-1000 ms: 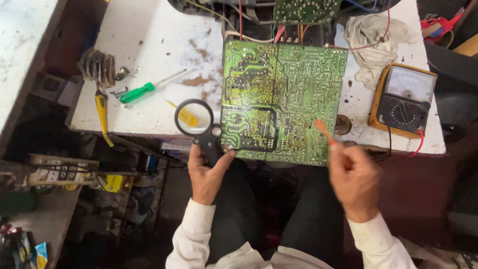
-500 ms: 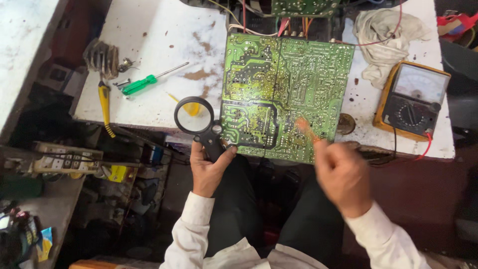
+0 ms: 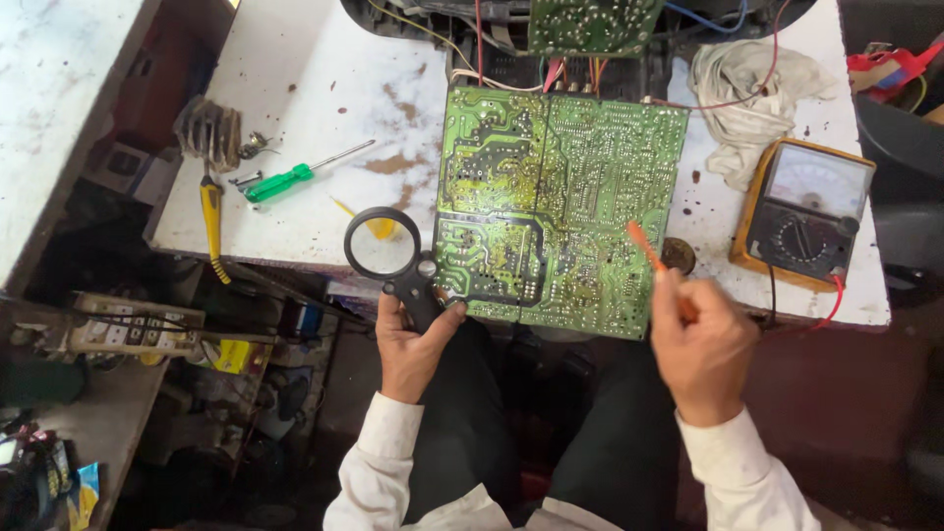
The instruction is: The person uses a magnifying glass and a yellow probe to inspect and test points on a green circuit board resting on their lap. They move the magnifier and probe across different areas of the board, occasionally adjusting the probe's contact points.
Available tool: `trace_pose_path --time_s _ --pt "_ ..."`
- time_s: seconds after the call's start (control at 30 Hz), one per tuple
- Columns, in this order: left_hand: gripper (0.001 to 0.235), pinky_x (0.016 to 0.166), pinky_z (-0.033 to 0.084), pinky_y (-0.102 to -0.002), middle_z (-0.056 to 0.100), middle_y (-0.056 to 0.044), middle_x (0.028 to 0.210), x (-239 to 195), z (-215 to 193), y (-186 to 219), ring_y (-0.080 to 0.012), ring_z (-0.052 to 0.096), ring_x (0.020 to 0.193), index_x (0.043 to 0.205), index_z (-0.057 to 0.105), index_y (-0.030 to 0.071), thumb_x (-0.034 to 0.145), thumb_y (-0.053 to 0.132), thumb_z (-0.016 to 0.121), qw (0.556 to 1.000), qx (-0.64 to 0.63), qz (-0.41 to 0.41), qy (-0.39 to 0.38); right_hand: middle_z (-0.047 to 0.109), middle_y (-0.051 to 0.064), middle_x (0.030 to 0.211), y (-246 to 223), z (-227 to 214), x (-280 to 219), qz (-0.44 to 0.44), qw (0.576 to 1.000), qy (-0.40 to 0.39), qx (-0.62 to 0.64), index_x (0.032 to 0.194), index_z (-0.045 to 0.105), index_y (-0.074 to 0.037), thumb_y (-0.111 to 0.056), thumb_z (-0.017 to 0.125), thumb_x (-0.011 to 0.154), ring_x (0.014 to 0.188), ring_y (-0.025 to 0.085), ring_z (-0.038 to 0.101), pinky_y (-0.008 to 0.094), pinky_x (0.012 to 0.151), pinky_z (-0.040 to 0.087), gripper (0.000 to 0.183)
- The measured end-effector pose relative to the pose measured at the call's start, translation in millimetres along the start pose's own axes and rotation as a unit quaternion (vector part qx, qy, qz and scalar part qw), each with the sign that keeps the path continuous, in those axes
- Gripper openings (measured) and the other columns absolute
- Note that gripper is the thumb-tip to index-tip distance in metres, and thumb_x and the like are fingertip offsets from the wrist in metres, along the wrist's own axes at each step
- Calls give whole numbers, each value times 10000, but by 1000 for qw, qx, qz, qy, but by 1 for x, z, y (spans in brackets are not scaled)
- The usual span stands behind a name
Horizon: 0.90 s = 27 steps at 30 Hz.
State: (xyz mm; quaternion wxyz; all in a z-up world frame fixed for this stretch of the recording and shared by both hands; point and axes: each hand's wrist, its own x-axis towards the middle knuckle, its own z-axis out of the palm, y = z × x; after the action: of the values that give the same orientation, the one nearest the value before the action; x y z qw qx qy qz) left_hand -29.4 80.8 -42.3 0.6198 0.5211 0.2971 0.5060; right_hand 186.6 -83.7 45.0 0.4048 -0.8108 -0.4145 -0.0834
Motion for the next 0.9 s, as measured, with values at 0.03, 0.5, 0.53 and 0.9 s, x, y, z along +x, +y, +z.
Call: trace_pose_path --time_s 0.03,0.5,0.53,0.9 --pt "435 757 603 -290 669 -29 1004 2 0 1 -124 686 849 1166 561 53 831 -90 800 1000 -5 -3 1 560 137 637 3 -1 5 51 998 15 17 749 569 -27 -159 733 1059 490 285 534 413 517 407 374" --pt "391 742 615 -303 675 -41 992 2 5 7 -136 698 843 1137 555 38 834 -92 766 999 -30 -12 1 592 122 683 1 -2 9 -49 999 19 15 762 590 -66 -179 723 1016 561 310 581 421 526 435 308" --pt "389 738 605 -300 674 -46 985 0 4 6 -139 693 832 1138 556 34 841 -93 773 1000 -22 -10 3 594 123 698 -1 -2 8 -5 999 43 8 791 592 -58 -178 721 1055 566 303 576 418 536 428 317" --pt "394 732 591 -287 677 -51 970 1 4 3 -139 692 808 1148 565 29 841 -81 786 1000 -2 6 13 615 125 656 -2 -3 -3 -62 997 -15 46 725 633 -57 -186 730 937 529 283 601 404 504 457 266"
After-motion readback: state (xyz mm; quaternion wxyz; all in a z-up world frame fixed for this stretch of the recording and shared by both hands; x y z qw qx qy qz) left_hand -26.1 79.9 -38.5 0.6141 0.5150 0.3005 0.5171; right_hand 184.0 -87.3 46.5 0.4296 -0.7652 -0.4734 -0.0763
